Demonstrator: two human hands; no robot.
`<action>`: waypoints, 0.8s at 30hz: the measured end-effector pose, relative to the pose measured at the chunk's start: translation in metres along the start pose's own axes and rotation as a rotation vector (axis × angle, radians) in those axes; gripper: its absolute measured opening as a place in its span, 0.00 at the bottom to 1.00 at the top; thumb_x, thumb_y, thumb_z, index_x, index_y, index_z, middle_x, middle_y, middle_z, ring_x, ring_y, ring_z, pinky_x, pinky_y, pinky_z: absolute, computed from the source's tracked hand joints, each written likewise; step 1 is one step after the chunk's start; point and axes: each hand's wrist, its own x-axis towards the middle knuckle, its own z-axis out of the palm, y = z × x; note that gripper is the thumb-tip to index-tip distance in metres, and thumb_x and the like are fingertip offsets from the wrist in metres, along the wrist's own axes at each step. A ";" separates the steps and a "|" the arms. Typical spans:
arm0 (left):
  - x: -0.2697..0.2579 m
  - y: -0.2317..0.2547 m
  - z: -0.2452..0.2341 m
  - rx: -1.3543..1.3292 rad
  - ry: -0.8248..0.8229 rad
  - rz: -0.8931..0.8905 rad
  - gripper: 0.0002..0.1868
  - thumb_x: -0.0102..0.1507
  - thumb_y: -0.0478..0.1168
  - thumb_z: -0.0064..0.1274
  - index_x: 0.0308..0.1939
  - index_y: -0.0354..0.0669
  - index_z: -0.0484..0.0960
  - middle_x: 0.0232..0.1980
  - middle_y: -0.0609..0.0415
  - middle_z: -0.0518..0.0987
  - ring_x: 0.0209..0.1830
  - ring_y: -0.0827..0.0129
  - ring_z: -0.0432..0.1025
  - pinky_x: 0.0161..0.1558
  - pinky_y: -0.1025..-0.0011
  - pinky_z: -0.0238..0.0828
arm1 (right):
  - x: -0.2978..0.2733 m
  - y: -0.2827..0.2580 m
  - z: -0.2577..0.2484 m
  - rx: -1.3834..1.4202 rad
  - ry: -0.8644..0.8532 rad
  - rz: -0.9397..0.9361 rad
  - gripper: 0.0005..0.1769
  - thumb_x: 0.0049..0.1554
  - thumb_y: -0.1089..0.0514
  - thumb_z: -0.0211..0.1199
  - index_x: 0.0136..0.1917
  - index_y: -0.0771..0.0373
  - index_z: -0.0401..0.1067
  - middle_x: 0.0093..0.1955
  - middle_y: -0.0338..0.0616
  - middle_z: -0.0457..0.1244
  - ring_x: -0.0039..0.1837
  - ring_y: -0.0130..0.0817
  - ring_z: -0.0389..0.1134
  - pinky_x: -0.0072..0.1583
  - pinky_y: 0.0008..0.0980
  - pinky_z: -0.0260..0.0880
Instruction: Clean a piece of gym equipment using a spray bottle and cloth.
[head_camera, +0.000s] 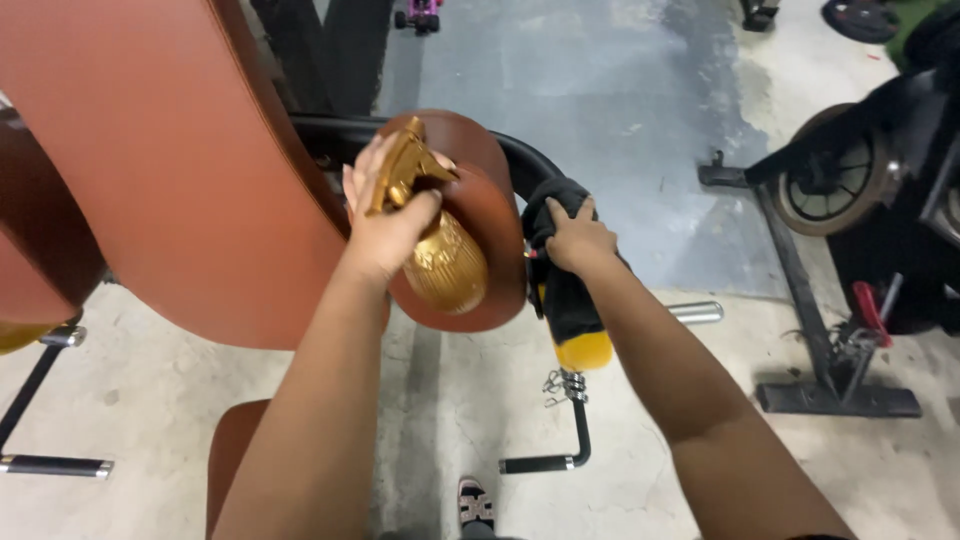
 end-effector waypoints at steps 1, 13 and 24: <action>0.001 -0.002 0.001 0.007 0.010 0.021 0.41 0.55 0.49 0.57 0.73 0.50 0.68 0.77 0.46 0.62 0.84 0.55 0.46 0.80 0.50 0.21 | 0.007 -0.012 -0.004 -0.020 -0.016 0.099 0.44 0.57 0.52 0.59 0.81 0.36 0.44 0.83 0.62 0.33 0.73 0.65 0.54 0.70 0.53 0.57; 0.008 0.025 -0.016 -0.017 -0.028 0.095 0.37 0.55 0.42 0.58 0.70 0.49 0.73 0.73 0.51 0.70 0.80 0.52 0.55 0.79 0.55 0.39 | 0.156 -0.057 -0.023 -0.048 0.166 -0.302 0.46 0.54 0.53 0.65 0.80 0.25 0.51 0.63 0.56 0.61 0.59 0.61 0.67 0.60 0.52 0.70; 0.008 0.028 -0.016 -0.051 -0.066 0.125 0.25 0.56 0.40 0.58 0.59 0.52 0.81 0.75 0.54 0.69 0.80 0.55 0.54 0.79 0.57 0.41 | 0.173 -0.040 -0.028 0.172 0.104 -0.238 0.50 0.43 0.40 0.79 0.76 0.29 0.60 0.64 0.54 0.64 0.65 0.56 0.65 0.64 0.48 0.67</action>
